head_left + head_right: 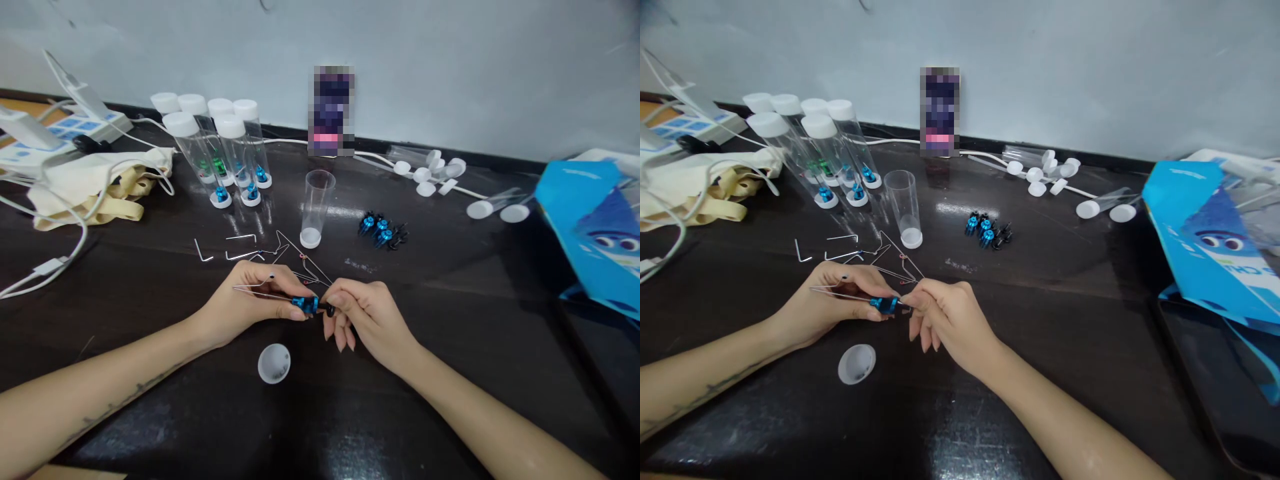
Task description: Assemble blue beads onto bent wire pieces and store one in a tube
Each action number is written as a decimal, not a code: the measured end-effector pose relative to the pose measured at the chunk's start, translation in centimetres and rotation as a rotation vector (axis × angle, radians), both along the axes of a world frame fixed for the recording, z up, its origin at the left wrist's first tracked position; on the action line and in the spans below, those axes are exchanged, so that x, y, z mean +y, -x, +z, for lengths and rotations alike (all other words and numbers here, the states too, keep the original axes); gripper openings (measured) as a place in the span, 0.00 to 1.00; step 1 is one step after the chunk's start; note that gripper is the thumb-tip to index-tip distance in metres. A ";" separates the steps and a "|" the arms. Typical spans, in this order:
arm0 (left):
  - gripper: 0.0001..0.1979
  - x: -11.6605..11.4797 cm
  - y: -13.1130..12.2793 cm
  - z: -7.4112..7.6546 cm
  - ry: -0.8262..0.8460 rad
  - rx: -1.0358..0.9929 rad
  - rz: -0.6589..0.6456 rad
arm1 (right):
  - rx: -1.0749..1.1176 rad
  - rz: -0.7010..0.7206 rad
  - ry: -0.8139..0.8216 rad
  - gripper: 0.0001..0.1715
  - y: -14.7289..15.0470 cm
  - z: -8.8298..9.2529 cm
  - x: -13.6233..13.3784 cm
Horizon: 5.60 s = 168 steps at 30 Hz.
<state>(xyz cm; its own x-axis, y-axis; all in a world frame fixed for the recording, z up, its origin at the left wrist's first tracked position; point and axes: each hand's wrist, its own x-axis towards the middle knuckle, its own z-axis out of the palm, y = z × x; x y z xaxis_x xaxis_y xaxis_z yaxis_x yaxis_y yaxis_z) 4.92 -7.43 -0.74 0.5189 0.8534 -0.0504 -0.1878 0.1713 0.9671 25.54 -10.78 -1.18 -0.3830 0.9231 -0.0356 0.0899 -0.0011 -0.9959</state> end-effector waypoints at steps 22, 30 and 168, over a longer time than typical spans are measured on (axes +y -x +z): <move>0.09 0.4 -0.2 -0.5 0.144 -0.103 0.085 | 0.015 -0.158 -0.239 0.07 0.3 0.4 -0.4; 0.10 0.3 0.0 -0.4 0.101 -0.075 0.060 | 0.025 -0.144 -0.159 0.06 0.4 0.5 -0.1; 0.10 0.7 0.1 -0.5 0.194 -0.056 0.134 | 0.003 -0.169 -0.411 0.21 -0.3 -0.3 -0.7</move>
